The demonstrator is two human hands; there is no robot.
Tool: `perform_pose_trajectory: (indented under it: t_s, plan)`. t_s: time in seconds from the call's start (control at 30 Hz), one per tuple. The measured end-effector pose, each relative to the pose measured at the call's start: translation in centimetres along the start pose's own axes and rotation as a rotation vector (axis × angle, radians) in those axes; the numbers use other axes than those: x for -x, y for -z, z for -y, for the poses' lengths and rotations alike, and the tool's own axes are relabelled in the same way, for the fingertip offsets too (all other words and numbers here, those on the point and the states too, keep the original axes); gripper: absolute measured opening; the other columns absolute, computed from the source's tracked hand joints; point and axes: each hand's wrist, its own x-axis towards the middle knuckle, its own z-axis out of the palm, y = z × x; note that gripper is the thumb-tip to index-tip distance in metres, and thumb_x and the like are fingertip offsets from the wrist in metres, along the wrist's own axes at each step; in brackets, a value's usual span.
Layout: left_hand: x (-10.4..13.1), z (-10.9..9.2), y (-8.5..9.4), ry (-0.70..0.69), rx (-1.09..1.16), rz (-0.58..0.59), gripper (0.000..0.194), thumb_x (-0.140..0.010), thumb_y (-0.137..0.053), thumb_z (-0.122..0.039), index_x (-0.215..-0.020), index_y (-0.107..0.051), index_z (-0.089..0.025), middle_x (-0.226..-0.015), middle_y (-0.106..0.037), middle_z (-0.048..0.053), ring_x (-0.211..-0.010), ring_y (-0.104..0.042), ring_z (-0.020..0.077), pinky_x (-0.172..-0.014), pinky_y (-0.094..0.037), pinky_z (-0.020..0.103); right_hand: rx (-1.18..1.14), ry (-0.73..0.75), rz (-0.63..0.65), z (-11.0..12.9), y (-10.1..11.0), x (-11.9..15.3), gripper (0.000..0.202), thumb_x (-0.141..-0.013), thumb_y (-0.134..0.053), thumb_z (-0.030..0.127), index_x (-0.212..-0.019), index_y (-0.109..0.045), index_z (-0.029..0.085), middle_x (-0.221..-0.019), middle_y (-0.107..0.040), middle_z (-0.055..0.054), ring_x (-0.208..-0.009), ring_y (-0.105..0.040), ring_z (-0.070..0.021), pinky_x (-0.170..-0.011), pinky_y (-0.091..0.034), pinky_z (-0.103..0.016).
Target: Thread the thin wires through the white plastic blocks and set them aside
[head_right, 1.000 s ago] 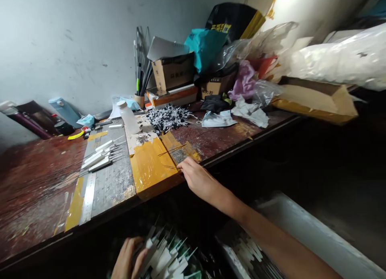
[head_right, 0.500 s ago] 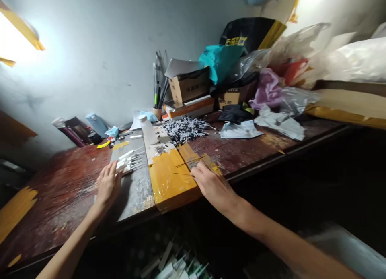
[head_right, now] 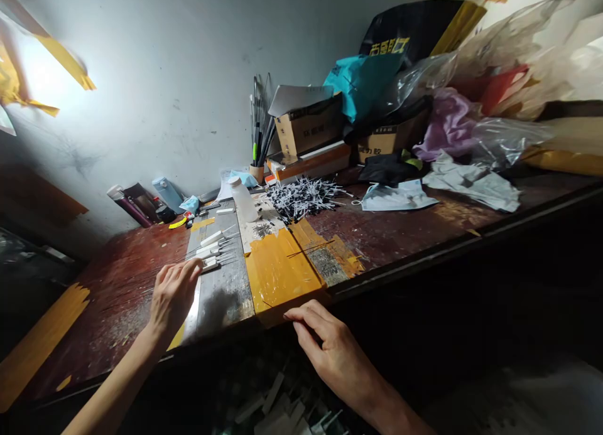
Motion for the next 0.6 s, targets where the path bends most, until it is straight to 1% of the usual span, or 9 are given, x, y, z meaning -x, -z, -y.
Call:
perform_pose_trajectory:
  t_s: [0.07,0.1,0.17,0.23,0.3,0.37,0.43,0.53,0.6]
  plan:
    - [1.3,-2.4,2.8,0.042,0.246,0.08,0.027,-0.095,-0.046,-0.032,-0.112,-0.064,-0.021,-0.093,-0.07,0.007,-0.077,-0.062,0.0187,-0.079,-0.046,0.031,-0.051,-0.034,-0.004,0.6,-0.6,-0.3,0.019,-0.093,-0.048,0.019,-0.099,-0.066,0.023,-0.093,-0.064,-0.004,-0.087,-0.064,-0.0168,-0.08,-0.052,-0.026]
    - [2.0,-3.5,3.9,0.092,0.417,0.164,0.029,-0.095,-0.045,-0.035,-0.114,-0.064,-0.022,-0.09,-0.069,0.006,-0.072,-0.061,0.0171,-0.071,-0.047,0.028,-0.084,-0.047,0.003,0.9,-1.0,-0.5,0.019,-0.093,-0.048,0.019,-0.099,-0.066,0.022,-0.093,-0.064,-0.004,-0.086,-0.064,-0.0168,-0.081,-0.053,-0.027]
    - [3.5,-5.6,5.5,0.29,0.762,0.412,0.034,-0.094,-0.045,-0.042,-0.111,-0.066,-0.022,-0.077,-0.064,0.003,-0.062,-0.055,0.015,-0.057,-0.044,0.024,-0.164,-0.053,0.045,1.6,-1.8,-0.8,0.02,-0.093,-0.049,0.019,-0.101,-0.066,0.022,-0.093,-0.064,-0.003,-0.087,-0.064,-0.0162,-0.082,-0.052,-0.027]
    - [4.7,-7.1,6.0,0.525,1.052,0.657,0.04,-0.092,-0.047,-0.05,-0.107,-0.068,-0.019,-0.066,-0.054,0.001,-0.055,-0.046,0.0128,-0.049,-0.035,0.022,-0.249,-0.018,0.12,2.4,-2.5,-1.0,0.021,-0.092,-0.05,0.016,-0.102,-0.068,0.023,-0.094,-0.064,-0.002,-0.088,-0.063,-0.0153,-0.083,-0.051,-0.026]
    - [5.6,-7.8,5.6,0.695,1.253,0.798,0.047,-0.089,-0.048,-0.056,-0.102,-0.068,-0.015,-0.062,-0.044,-0.001,-0.053,-0.035,0.0104,-0.046,-0.026,0.021,-0.314,0.023,0.213,3.1,-3.1,-1.0,0.023,-0.091,-0.052,0.012,-0.102,-0.069,0.023,-0.093,-0.064,-0.002,-0.088,-0.063,-0.0144,-0.081,-0.051,-0.025]
    - [6.3,-8.0,4.9,0.77,1.369,0.833,0.05,-0.088,-0.049,-0.059,-0.095,-0.068,-0.013,-0.061,-0.037,-0.003,-0.054,-0.028,0.0093,-0.047,-0.02,0.021,-0.337,0.037,0.283,3.6,-3.3,-0.9,0.025,-0.089,-0.053,0.009,-0.1,-0.071,0.022,-0.091,-0.064,-0.002,-0.086,-0.062,-0.0138,-0.078,-0.05,-0.024]
    - [6.9,-8.0,4.3,0.795,1.417,0.809,0.046,-0.088,-0.05,-0.056,-0.089,-0.066,-0.013,-0.063,-0.034,-0.003,-0.057,-0.027,0.0097,-0.05,-0.021,0.021,-0.326,0.021,0.314,3.8,-3.4,-0.7,0.027,-0.088,-0.053,0.007,-0.099,-0.072,0.022,-0.09,-0.063,-0.002,-0.084,-0.062,-0.0135,-0.077,-0.05,-0.023]
    - [7.7,-7.9,3.9,0.792,1.417,0.732,0.034,-0.088,-0.055,-0.05,-0.084,-0.061,-0.016,-0.068,-0.04,-0.002,-0.063,-0.033,0.011,-0.057,-0.029,0.021,-0.309,0.001,0.333,3.8,-3.5,-0.4,0.029,-0.087,-0.053,0.004,-0.099,-0.073,0.022,-0.088,-0.062,-0.001,-0.083,-0.062,-0.0127,-0.075,-0.049,-0.021]
    - [8.1,-8.1,3.9,0.771,1.417,0.716,0.031,-0.088,-0.055,-0.049,-0.087,-0.058,-0.018,-0.069,-0.042,-0.002,-0.063,-0.036,0.0114,-0.058,-0.032,0.022,-0.292,-0.015,0.334,3.7,-3.4,-0.2,0.031,-0.087,-0.053,0.003,-0.099,-0.072,0.023,-0.088,-0.062,-0.001,-0.083,-0.061,-0.0122,-0.075,-0.048,-0.02]
